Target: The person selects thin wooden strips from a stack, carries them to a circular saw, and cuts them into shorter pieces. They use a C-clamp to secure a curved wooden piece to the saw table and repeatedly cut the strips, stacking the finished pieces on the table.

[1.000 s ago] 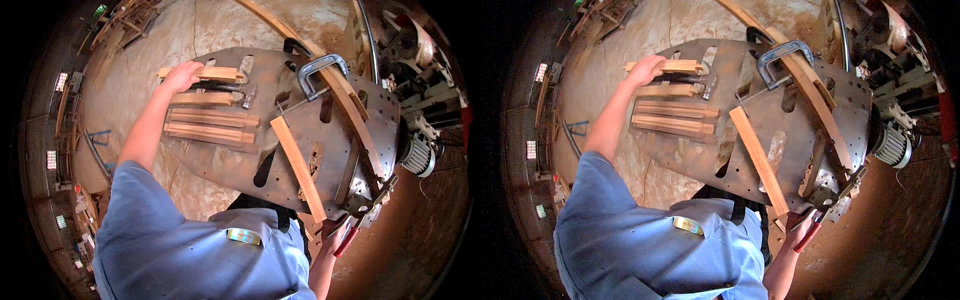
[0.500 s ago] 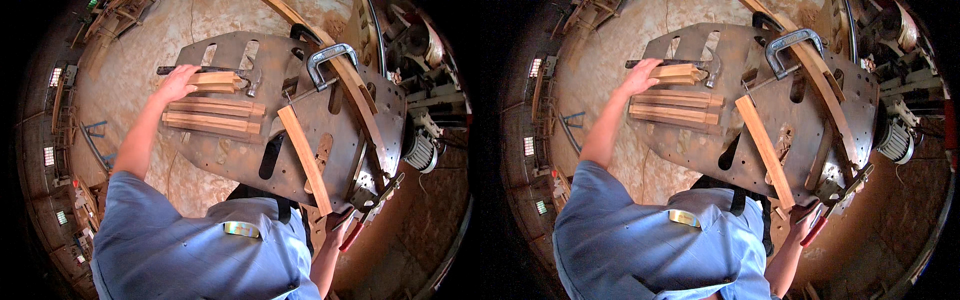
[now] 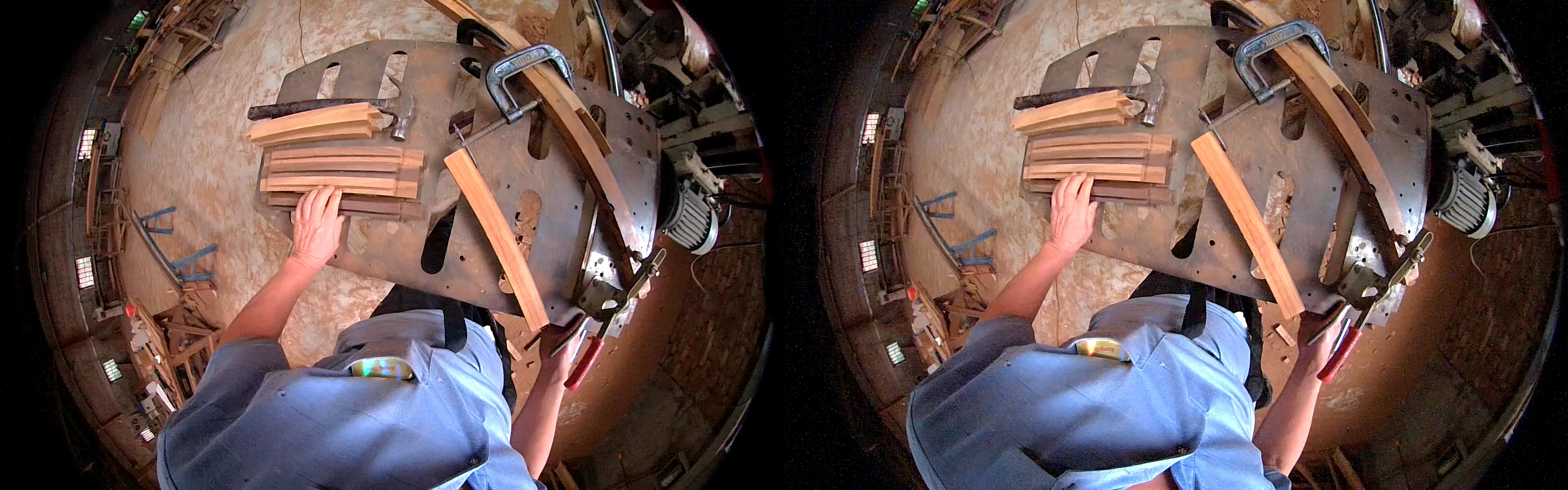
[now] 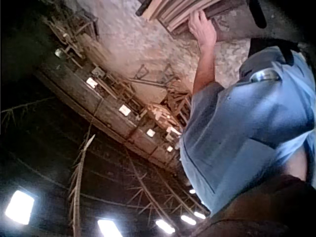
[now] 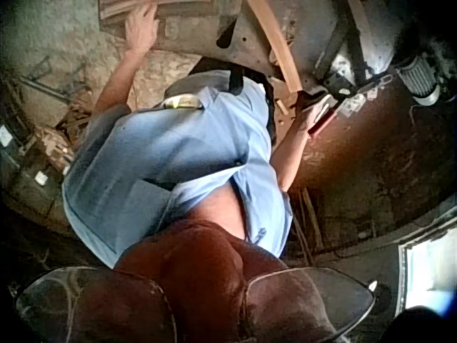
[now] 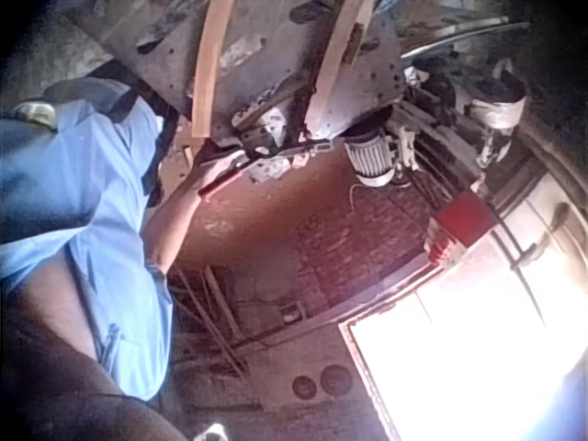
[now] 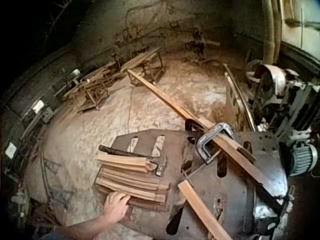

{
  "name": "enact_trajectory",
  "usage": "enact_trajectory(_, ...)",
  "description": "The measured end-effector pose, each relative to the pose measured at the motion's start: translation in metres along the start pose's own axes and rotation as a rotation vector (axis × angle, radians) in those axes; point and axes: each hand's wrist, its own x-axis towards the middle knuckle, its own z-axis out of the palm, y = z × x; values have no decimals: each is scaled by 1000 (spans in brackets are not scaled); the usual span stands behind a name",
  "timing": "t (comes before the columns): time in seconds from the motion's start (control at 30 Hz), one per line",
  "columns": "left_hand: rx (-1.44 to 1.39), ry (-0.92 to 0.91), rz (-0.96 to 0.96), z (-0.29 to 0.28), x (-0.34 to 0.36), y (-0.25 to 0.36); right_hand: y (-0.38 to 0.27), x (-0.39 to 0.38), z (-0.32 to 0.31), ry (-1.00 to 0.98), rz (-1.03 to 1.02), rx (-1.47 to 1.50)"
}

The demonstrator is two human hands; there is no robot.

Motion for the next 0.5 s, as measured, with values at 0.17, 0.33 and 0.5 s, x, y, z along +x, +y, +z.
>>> enact_trajectory(0.17, -136, 13, 77, -7, -4, -23, 45, 5, -3, -2, -85, 23)
enact_trajectory(0.33, -530, -193, -101, -52, 27, -4, 45, 7, -5, -29, 160, 183)
enact_trajectory(0.5, -1135, -282, -285, -70, 87, 43, 15, 1, -1, 45, 420, 1088)
